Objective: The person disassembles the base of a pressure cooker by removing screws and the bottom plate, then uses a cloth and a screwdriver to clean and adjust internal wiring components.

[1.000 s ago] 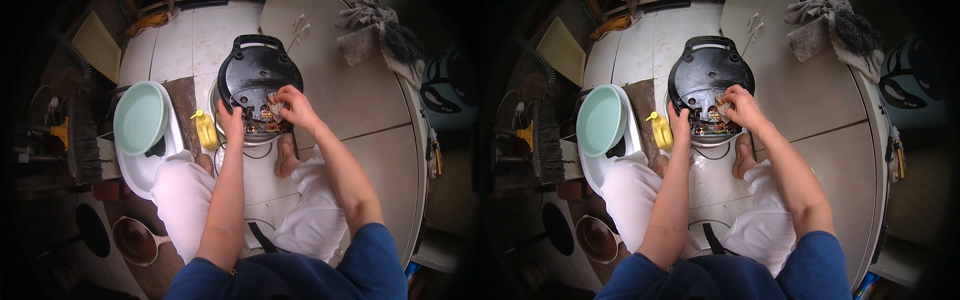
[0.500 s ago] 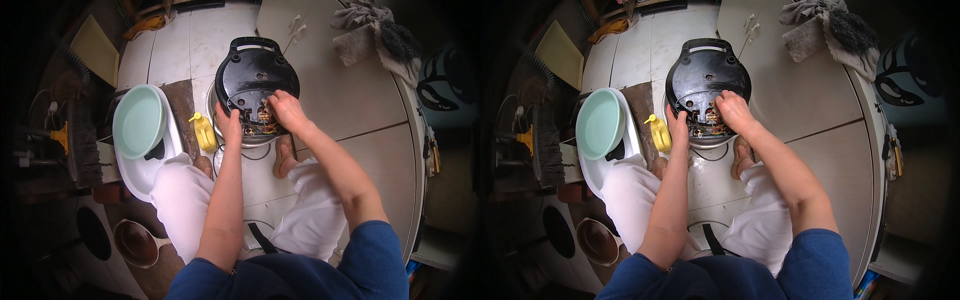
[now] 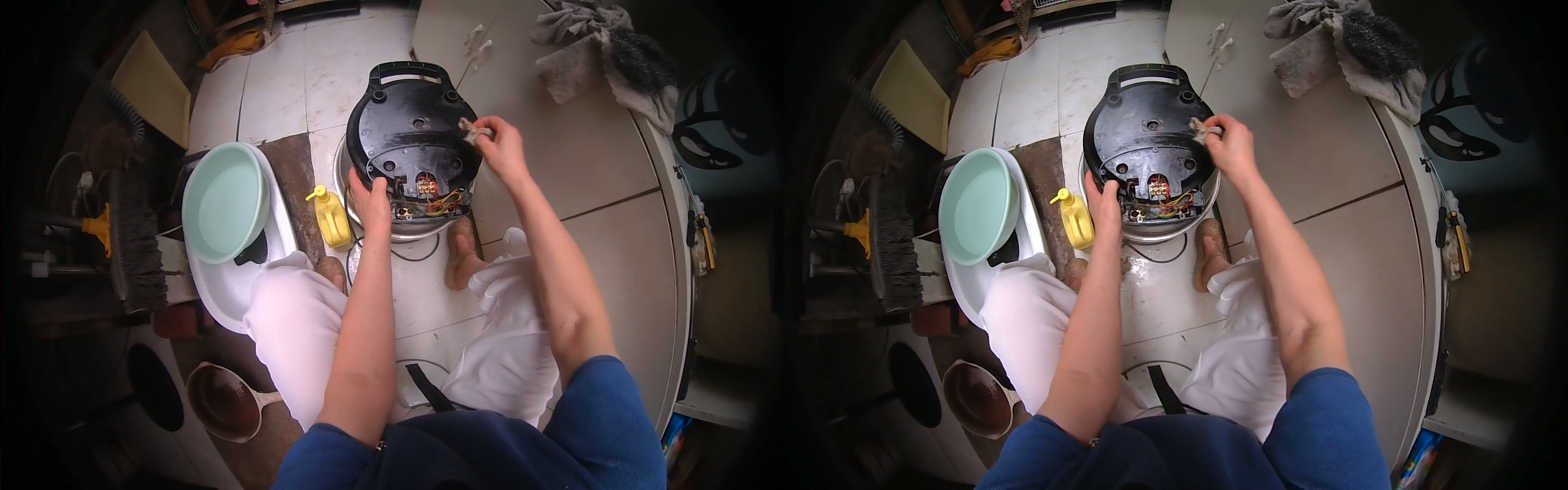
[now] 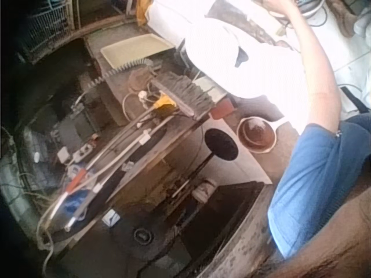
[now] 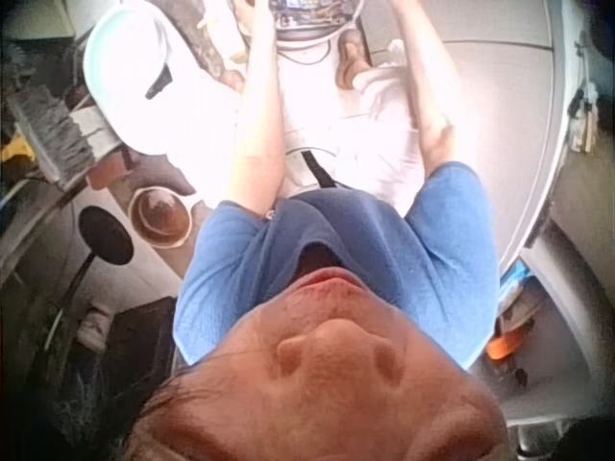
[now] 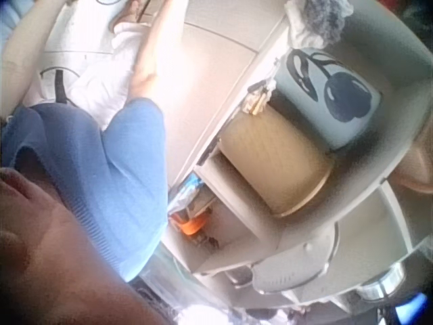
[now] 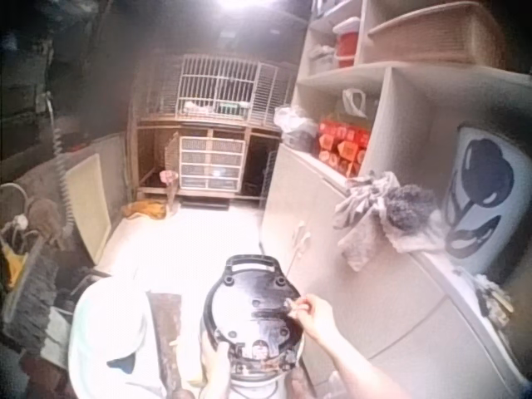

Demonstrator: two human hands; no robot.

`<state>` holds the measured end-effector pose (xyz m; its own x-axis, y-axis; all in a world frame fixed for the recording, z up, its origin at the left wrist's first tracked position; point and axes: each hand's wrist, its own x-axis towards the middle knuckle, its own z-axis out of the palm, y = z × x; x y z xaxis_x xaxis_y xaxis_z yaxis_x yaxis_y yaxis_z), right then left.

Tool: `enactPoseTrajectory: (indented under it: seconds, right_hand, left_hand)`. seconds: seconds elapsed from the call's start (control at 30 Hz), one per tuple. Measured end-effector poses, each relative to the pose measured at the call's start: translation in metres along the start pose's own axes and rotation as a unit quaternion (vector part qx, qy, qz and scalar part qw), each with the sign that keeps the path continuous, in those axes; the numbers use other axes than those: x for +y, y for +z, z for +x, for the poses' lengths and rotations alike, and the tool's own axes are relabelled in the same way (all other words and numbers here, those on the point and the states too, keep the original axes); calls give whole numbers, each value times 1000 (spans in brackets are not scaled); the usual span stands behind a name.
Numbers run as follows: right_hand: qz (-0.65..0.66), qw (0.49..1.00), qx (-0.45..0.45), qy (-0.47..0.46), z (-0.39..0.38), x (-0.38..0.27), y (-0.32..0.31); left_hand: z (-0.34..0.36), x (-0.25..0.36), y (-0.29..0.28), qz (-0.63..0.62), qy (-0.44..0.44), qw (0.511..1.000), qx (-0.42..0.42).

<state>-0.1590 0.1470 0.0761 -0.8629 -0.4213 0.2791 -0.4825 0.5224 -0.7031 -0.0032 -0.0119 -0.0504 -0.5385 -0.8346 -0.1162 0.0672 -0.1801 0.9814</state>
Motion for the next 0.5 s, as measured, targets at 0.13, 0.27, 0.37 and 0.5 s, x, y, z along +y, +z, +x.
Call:
enactPoseTrajectory:
  seconds: [0.13,0.27,0.37,0.5]
  right_hand:
    - [-16,996,-85,-24,-16,4,-20]
    - [-74,974,-163,-141,-36,-10,1]
    - [-154,954,-179,-183,-46,-16,22]
    - [-212,947,-122,-210,-37,-19,32]
  left_hand:
    - [-3,1,2,32,-1,999,30]
    - [-2,2,1,13,-8,1000,12]
    - [-5,3,2,38,-3,999,11]
    - [-8,4,1,68,13,997,19]
